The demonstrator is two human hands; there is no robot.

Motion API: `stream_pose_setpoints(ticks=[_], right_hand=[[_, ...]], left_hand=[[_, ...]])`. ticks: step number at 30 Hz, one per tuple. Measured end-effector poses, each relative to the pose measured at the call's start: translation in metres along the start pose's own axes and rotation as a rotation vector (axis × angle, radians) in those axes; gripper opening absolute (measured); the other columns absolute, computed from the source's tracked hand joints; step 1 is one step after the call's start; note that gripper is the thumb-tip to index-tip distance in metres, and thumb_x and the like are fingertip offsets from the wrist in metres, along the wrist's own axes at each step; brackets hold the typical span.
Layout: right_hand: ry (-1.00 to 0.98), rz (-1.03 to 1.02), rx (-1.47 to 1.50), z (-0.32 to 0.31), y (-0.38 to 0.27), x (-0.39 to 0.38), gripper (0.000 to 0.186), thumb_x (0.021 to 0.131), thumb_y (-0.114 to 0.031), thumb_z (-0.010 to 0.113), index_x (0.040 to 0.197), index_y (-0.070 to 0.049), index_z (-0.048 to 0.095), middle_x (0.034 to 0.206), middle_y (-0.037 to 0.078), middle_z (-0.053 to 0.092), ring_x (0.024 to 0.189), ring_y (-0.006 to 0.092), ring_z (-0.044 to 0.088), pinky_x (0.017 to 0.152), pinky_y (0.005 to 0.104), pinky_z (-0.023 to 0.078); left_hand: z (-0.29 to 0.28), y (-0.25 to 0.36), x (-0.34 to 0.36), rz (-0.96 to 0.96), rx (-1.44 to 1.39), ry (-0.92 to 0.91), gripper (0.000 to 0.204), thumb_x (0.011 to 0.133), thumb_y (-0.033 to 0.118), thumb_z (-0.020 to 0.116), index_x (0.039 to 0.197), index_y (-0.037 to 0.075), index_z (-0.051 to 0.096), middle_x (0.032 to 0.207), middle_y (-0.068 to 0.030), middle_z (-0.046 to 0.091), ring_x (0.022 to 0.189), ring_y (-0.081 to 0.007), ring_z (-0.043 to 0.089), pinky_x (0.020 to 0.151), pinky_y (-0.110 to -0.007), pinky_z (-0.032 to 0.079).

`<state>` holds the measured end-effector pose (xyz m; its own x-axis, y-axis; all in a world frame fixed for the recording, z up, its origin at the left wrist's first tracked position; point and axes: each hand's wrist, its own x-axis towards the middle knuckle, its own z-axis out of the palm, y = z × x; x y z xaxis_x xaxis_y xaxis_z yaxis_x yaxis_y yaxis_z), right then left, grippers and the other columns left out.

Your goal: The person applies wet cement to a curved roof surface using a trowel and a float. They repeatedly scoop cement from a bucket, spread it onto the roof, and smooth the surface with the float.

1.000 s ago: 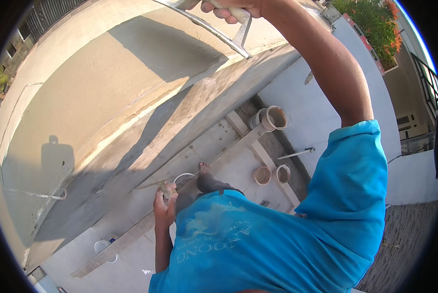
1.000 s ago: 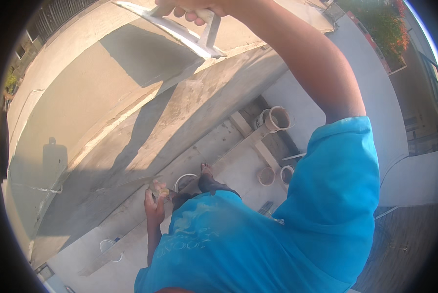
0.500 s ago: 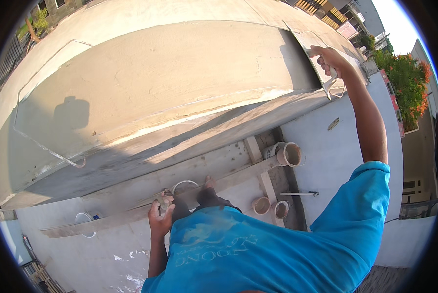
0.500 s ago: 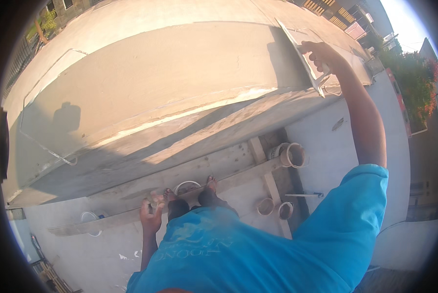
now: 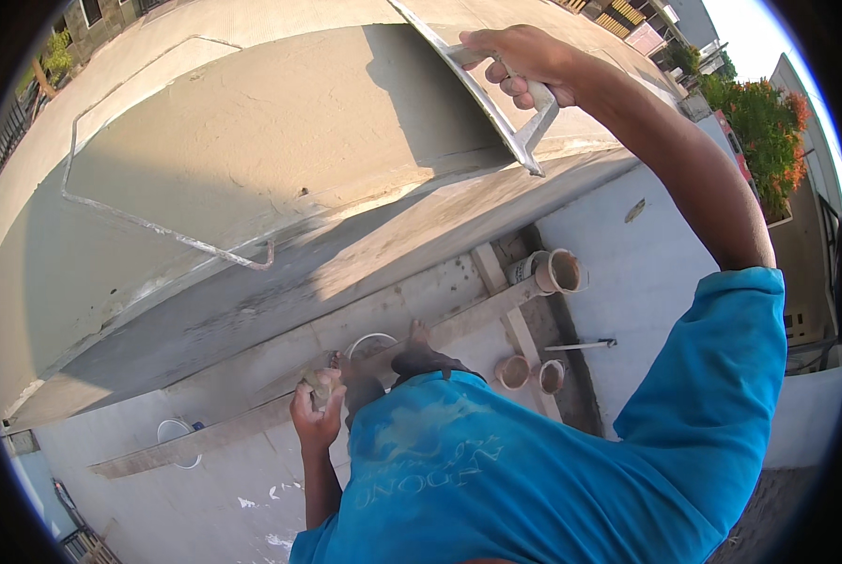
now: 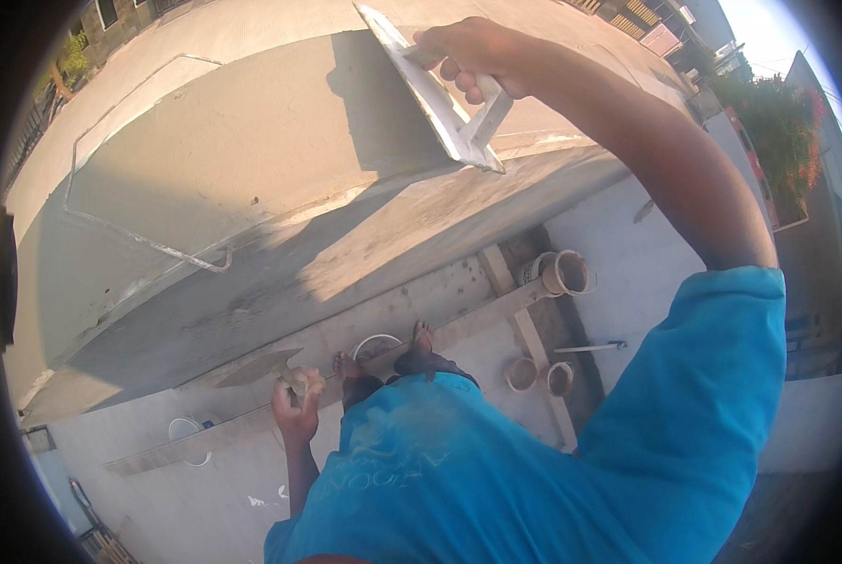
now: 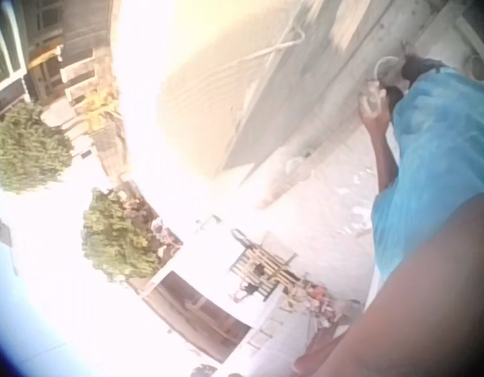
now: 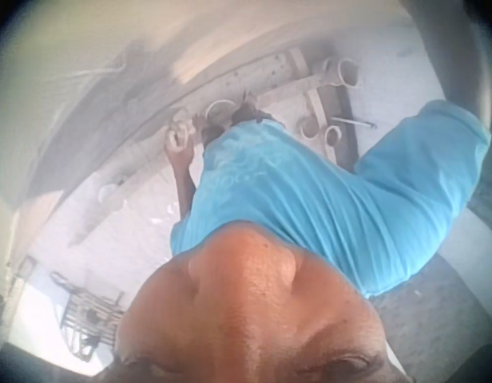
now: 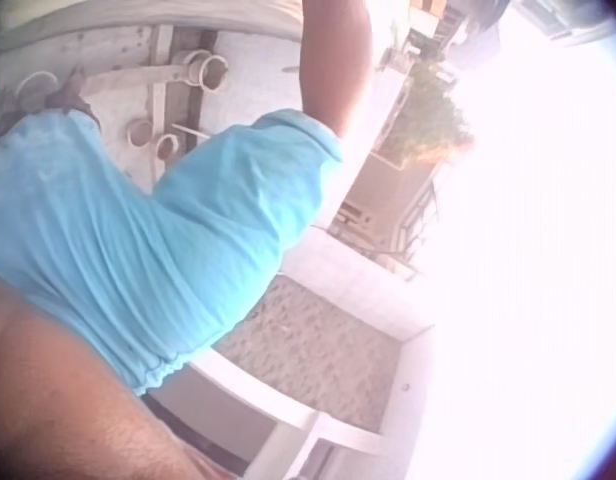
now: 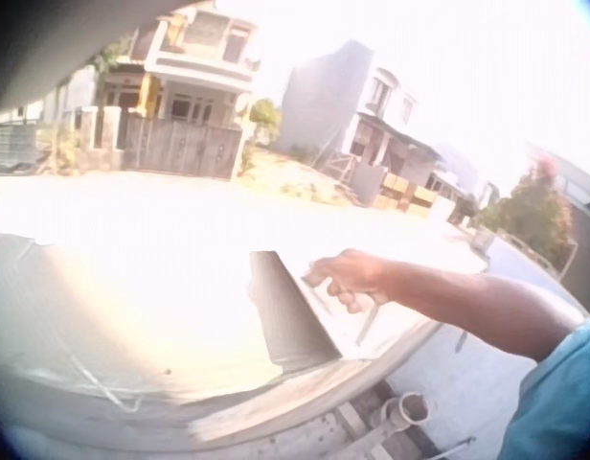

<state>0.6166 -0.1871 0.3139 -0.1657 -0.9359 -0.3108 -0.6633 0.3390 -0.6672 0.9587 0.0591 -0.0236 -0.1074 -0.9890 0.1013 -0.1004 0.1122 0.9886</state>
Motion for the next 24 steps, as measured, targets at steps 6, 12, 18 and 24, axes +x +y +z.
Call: stream_pose_setpoints(ticks=[6,12,18,24], right_hand=[[-0.159,0.004,0.071,0.063,-0.062,0.007,0.05,0.1,-0.03,0.044,0.132,0.006,0.054,0.095,0.019,0.058,0.049,0.0152,0.044,0.045,0.0322,0.043],[-0.22,-0.078,0.268,0.116,-0.097,0.01,0.025,0.097,-0.016,0.05,0.104,0.007,0.056,0.078,0.011,0.049,0.05,0.0168,0.045,0.039,0.0366,0.044],[-0.287,-0.146,0.359,0.159,-0.136,-0.001,0.018,0.098,-0.008,0.044,0.1,0.007,0.055,0.072,0.011,0.052,0.048,0.0199,0.05,0.041,0.0367,0.046],[-0.858,-0.271,0.758,0.139,-0.121,0.056,0.016,0.098,-0.006,0.043,0.09,-0.001,0.056,0.066,0.004,0.052,0.048,0.0145,0.053,0.04,0.0305,0.047]], left_hand=[[-0.024,-0.007,-0.014,0.031,-0.275,0.068,0.028,0.08,-0.007,0.069,0.101,0.002,0.053,0.103,-0.0158,0.069,0.09,-0.0211,0.067,0.08,-0.034,0.053],[-0.034,-0.001,-0.02,0.084,-0.454,0.118,0.036,0.087,0.014,0.069,0.114,0.005,0.046,0.102,-0.017,0.063,0.072,-0.0229,0.067,0.07,-0.037,0.056],[-0.038,0.023,0.003,0.337,-0.489,0.207,0.048,0.092,0.023,0.065,0.129,0.007,0.038,0.101,-0.0163,0.061,0.058,-0.0196,0.062,0.054,-0.033,0.054],[-0.041,0.068,0.041,0.51,-0.436,0.267,0.05,0.091,0.016,0.063,0.133,0.005,0.038,0.098,-0.0162,0.061,0.051,-0.0165,0.057,0.049,-0.031,0.052]])
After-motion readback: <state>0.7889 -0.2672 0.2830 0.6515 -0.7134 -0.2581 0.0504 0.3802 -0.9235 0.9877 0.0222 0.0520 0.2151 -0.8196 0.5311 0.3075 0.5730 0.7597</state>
